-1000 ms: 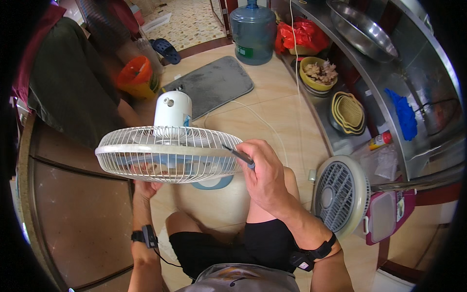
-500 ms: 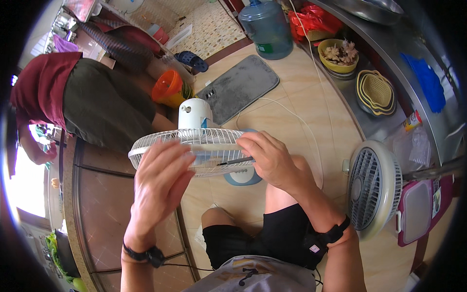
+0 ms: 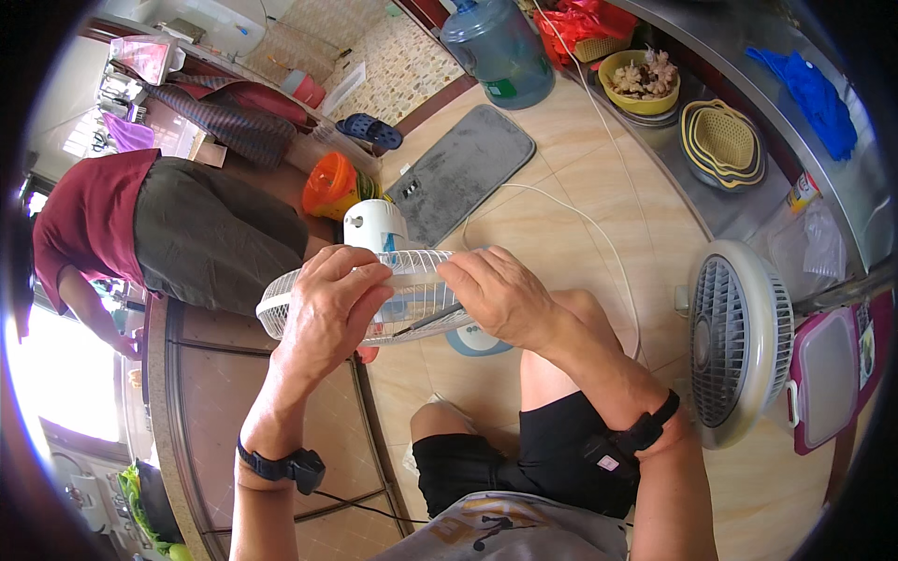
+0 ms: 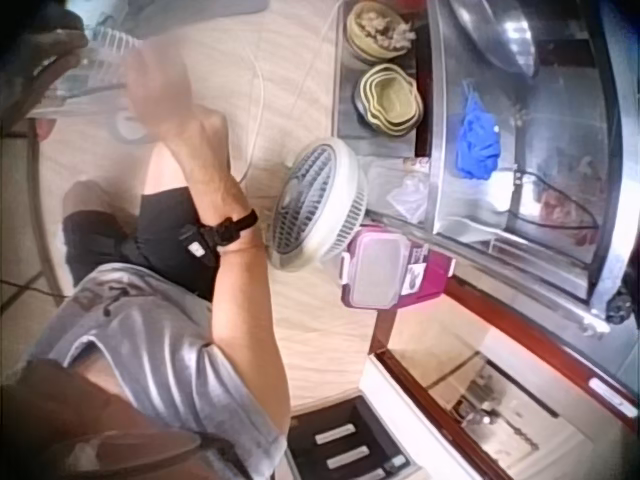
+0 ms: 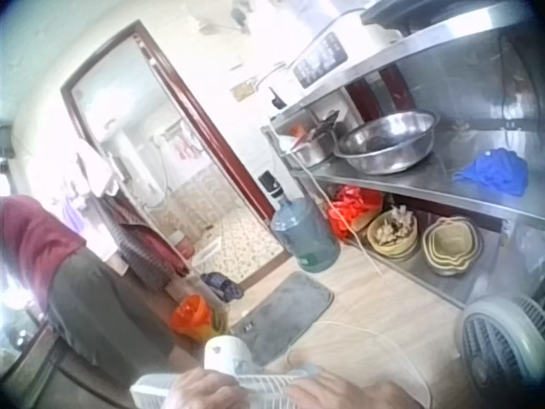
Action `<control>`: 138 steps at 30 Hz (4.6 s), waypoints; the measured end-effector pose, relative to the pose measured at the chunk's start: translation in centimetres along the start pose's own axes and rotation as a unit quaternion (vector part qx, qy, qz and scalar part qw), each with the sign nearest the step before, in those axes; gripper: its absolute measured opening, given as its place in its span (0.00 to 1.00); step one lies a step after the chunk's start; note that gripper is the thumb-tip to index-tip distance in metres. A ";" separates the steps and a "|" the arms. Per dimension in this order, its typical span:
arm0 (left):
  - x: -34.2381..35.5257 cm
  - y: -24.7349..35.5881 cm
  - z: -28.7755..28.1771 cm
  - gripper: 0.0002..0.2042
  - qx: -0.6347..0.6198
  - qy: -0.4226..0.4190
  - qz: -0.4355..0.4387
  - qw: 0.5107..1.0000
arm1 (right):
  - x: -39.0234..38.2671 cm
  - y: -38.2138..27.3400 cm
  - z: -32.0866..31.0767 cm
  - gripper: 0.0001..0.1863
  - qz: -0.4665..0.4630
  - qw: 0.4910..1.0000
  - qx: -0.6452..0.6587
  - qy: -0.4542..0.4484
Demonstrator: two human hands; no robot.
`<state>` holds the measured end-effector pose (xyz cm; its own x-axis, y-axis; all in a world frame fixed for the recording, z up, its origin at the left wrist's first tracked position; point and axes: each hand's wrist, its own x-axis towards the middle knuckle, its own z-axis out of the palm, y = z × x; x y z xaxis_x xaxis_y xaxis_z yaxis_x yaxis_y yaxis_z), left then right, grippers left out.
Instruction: The person uses a screwdriver to tighten screws on the base and front grill of a white pedestal fan. They adjust the fan's position and reattach the front grill to the base.
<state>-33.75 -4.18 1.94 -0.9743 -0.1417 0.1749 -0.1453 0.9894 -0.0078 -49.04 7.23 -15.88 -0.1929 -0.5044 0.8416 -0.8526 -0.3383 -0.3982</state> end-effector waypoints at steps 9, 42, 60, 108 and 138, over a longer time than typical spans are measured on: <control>0.2 0.1 0.1 0.08 0.029 0.034 0.011 0.999 | -0.9 0.6 0.0 0.18 0.189 0.959 0.211 0.019; 0.8 0.9 2.0 0.12 0.156 0.033 0.030 0.987 | -4.2 3.7 1.1 0.10 0.274 0.924 0.268 -0.012; 1.4 0.1 3.0 0.09 0.125 0.060 0.008 0.990 | -3.0 4.3 0.5 0.11 0.303 0.916 0.257 -0.049; -12.7 -0.7 32.1 0.29 -0.880 0.287 -0.379 0.011 | -6.0 3.9 1.9 0.14 0.571 0.744 0.341 0.064; -20.9 -16.6 15.1 0.37 -0.533 0.460 -0.468 0.535 | -0.9 -0.4 1.0 0.17 0.481 0.867 0.124 -0.015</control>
<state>-13.61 -18.17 -16.44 0.0061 -0.9997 0.0254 0.1632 0.0261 0.9862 -48.06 7.04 -16.82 -0.7417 -0.6674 0.0667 -0.1715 0.0925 -0.9808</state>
